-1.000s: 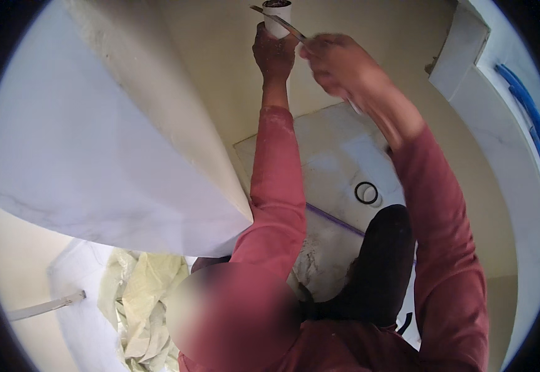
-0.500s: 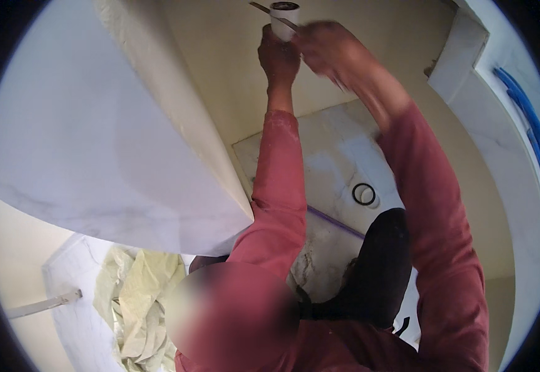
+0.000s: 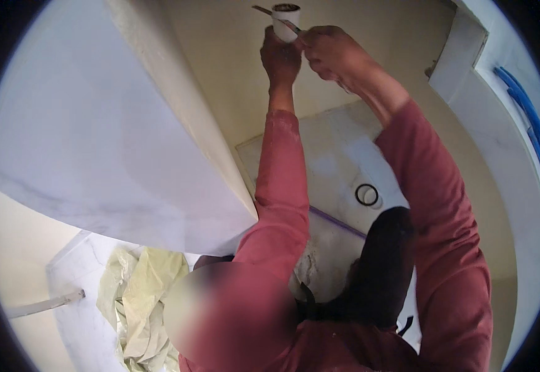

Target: The person works under a kitchen sink, using a utility knife to scrape residue from a white PVC pipe. They then apply black tape around the pipe joint to secure the connection.

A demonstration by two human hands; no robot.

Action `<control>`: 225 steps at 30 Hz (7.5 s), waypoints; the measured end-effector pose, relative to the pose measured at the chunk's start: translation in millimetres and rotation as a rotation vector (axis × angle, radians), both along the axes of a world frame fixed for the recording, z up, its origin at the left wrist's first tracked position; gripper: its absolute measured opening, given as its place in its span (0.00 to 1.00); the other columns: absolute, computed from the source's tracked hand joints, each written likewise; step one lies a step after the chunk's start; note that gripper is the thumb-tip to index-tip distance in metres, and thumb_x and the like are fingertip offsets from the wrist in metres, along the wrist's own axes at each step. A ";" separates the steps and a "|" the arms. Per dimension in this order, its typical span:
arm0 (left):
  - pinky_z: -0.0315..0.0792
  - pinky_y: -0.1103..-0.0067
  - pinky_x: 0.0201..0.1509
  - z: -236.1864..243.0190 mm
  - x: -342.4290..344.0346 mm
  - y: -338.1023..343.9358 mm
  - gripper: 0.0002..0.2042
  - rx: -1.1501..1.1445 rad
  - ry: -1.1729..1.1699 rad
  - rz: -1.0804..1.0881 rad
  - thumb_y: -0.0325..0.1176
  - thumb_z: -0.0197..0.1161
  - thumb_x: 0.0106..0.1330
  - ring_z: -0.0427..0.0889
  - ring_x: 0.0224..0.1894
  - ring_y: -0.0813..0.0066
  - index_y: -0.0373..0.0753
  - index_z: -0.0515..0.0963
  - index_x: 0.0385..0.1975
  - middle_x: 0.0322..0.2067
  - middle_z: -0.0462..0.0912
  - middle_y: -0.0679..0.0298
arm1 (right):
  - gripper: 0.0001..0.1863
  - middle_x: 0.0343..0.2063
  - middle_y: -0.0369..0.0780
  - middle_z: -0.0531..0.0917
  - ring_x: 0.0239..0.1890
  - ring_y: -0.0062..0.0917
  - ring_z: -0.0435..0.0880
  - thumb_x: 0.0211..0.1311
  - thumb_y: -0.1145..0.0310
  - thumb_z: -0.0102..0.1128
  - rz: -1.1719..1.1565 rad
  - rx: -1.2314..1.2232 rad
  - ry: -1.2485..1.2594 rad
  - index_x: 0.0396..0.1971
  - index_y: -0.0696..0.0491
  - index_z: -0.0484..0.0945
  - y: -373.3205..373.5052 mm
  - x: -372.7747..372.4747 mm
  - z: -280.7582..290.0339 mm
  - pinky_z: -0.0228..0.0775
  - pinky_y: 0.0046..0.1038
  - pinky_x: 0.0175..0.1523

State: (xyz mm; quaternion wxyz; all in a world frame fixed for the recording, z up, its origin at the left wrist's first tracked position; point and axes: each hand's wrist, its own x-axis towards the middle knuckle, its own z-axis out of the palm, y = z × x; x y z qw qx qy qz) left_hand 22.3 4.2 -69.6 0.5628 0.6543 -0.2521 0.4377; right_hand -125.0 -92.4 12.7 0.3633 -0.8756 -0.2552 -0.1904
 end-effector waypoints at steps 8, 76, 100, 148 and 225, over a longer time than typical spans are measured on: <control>0.77 0.64 0.41 0.8 8.6 -16.9 0.19 -0.030 -0.046 -0.044 0.38 0.72 0.53 0.84 0.37 0.49 0.35 0.73 0.39 0.34 0.84 0.51 | 0.09 0.15 0.26 0.65 0.15 0.10 0.62 0.70 0.64 0.52 0.066 0.115 0.091 0.35 0.55 0.73 -18.5 42.7 -8.8 0.46 0.19 0.16; 0.76 0.76 0.43 -14.2 -12.1 -9.5 0.14 -0.006 0.059 -0.169 0.31 0.64 0.61 0.79 0.41 0.73 0.36 0.71 0.43 0.40 0.80 0.64 | 0.13 0.12 0.28 0.66 0.11 0.14 0.57 0.70 0.62 0.52 -0.113 0.608 0.449 0.28 0.54 0.73 2.2 -33.6 -10.5 0.45 0.22 0.15; 0.78 0.68 0.41 -15.0 -1.2 -28.5 0.22 -0.082 0.011 -0.118 0.39 0.74 0.51 0.85 0.36 0.56 0.36 0.70 0.39 0.34 0.83 0.55 | 0.07 0.19 0.32 0.72 0.14 0.14 0.64 0.69 0.71 0.53 -0.294 0.685 0.416 0.29 0.55 0.73 27.2 -0.8 -0.9 0.50 0.21 0.16; 0.78 0.68 0.41 -10.2 -4.3 -10.2 0.18 -0.120 0.114 -0.152 0.32 0.72 0.50 0.84 0.36 0.54 0.34 0.73 0.37 0.34 0.83 0.54 | 0.10 0.16 0.26 0.67 0.14 0.11 0.58 0.71 0.64 0.48 0.015 0.831 0.506 0.35 0.55 0.74 4.6 -25.7 -14.3 0.44 0.19 0.14; 0.71 0.76 0.50 -8.6 -16.3 0.9 0.09 -0.217 0.157 -0.531 0.39 0.55 0.67 0.80 0.37 0.74 0.43 0.73 0.41 0.35 0.78 0.68 | 0.09 0.16 0.27 0.61 0.13 0.12 0.56 0.71 0.71 0.42 0.393 1.561 0.619 0.38 0.59 0.72 37.8 26.0 1.7 0.45 0.17 0.13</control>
